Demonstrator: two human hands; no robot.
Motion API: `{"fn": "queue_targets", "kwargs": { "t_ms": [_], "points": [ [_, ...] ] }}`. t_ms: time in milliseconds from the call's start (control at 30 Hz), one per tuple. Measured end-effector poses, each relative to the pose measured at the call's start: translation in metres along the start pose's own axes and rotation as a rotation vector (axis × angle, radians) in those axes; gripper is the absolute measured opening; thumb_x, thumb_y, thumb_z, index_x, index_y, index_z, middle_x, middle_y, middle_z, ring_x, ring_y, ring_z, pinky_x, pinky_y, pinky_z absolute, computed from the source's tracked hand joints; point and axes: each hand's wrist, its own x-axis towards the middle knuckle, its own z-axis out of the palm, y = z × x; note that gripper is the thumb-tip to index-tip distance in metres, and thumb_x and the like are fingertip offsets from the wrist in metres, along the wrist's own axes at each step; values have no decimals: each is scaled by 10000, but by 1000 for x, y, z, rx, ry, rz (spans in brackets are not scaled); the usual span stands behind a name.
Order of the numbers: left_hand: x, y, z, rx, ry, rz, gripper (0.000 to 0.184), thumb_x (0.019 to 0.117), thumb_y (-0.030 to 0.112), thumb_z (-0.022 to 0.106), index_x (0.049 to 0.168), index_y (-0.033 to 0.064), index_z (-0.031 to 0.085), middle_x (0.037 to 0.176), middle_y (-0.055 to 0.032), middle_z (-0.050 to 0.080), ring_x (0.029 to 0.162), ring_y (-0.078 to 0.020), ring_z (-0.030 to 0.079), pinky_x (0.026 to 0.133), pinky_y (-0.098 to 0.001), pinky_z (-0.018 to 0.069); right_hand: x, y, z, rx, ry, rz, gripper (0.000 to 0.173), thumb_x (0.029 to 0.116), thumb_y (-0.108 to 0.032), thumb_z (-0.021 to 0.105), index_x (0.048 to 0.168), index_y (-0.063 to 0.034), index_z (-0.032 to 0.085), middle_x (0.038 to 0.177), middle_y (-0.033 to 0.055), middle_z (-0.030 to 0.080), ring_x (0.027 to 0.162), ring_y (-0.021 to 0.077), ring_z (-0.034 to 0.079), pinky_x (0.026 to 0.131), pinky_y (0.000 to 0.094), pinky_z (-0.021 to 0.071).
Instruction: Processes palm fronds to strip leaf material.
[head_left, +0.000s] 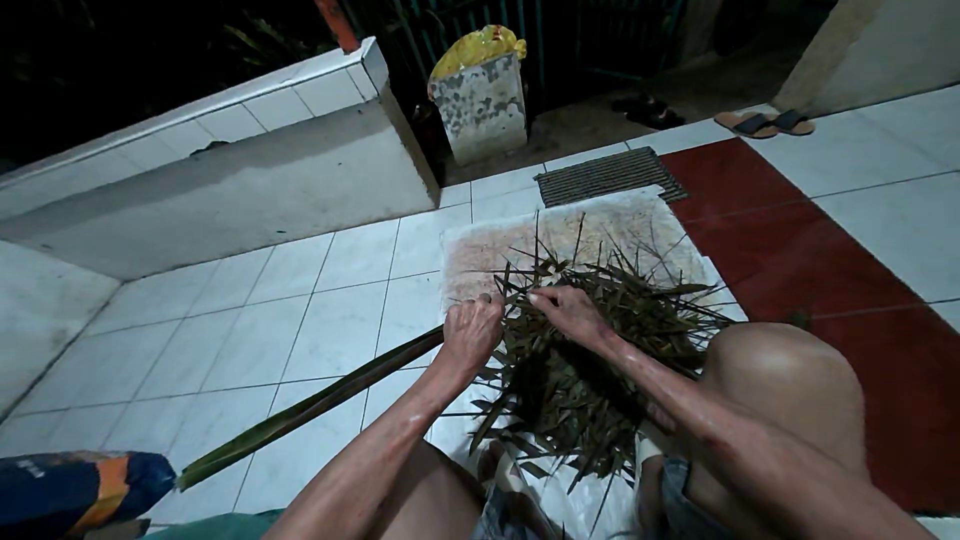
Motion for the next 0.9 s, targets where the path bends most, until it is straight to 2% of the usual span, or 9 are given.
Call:
{"fn": "queue_targets", "kwargs": {
  "t_ms": [167, 333, 400, 533, 633, 733, 800, 833, 900],
  "points": [
    [-1, 5, 5, 88, 49, 39, 216, 1014, 84, 498, 1084, 56, 700, 906, -157, 708, 768, -347, 713, 605, -470, 548, -1, 0, -1, -71, 15, 31, 382, 1068, -439, 508, 1267, -201, 730, 1120, 92, 736, 1068, 283, 683, 940, 561, 516],
    [-3, 9, 3, 105, 28, 52, 212, 1009, 60, 501, 1116, 48, 684, 937, -158, 708, 793, -355, 711, 608, -462, 546, 0, 3, -11, -112, 19, 92, 372, 1070, -420, 515, 1285, -197, 720, 1156, 114, 724, 1097, 317, 670, 944, 590, 507],
    [-4, 8, 3, 101, 32, 55, 210, 1006, 61, 504, 1110, 48, 685, 935, -156, 707, 787, -354, 710, 603, -463, 547, 4, 14, -17, -134, 59, 115, 365, 1072, -403, 512, 1272, -186, 728, 1157, 121, 727, 1103, 331, 671, 944, 598, 508],
    [-6, -2, -2, 26, 22, 21, 236, 1034, 143, 486, 1092, 80, 706, 919, -153, 717, 770, -359, 715, 621, -498, 548, 10, 38, -35, -154, 167, 181, 392, 1088, -382, 482, 1229, -103, 718, 1117, 195, 714, 1060, 401, 672, 897, 646, 505],
    [-3, -11, -6, -103, -27, -45, 273, 1058, 219, 478, 1104, 123, 729, 930, -149, 730, 827, -364, 720, 679, -541, 545, 7, 42, -38, -20, 211, 90, 410, 1090, -379, 491, 1298, -86, 686, 1164, 188, 705, 1075, 367, 671, 947, 605, 508],
    [2, -20, -6, -281, -90, -101, 306, 1072, 308, 484, 1149, 171, 747, 968, -128, 746, 950, -343, 718, 783, -570, 545, 0, 35, -30, 131, 177, -17, 397, 1080, -370, 520, 1321, -95, 673, 1112, 148, 716, 932, 277, 691, 862, 515, 558],
    [7, -23, -5, -379, -117, -115, 313, 1069, 338, 506, 1145, 162, 754, 996, -117, 747, 976, -327, 710, 831, -571, 546, -3, 27, -24, 187, 136, -58, 384, 1075, -368, 531, 1325, -114, 674, 1080, 119, 717, 881, 234, 683, 828, 473, 565],
    [9, -24, -5, -407, -129, -121, 319, 1070, 343, 506, 1137, 153, 752, 998, -113, 744, 975, -318, 708, 840, -567, 544, -3, 25, -21, 189, 119, -77, 382, 1070, -370, 537, 1331, -126, 672, 1094, 111, 719, 904, 224, 689, 842, 467, 568],
    [11, -26, -5, -444, -142, -123, 329, 1071, 343, 500, 1105, 126, 746, 960, -113, 738, 939, -305, 709, 840, -558, 545, -4, 21, -13, 152, 84, -117, 405, 1063, -401, 538, 1356, -153, 668, 1208, 102, 716, 1068, 228, 692, 962, 496, 546]
  ]
}}
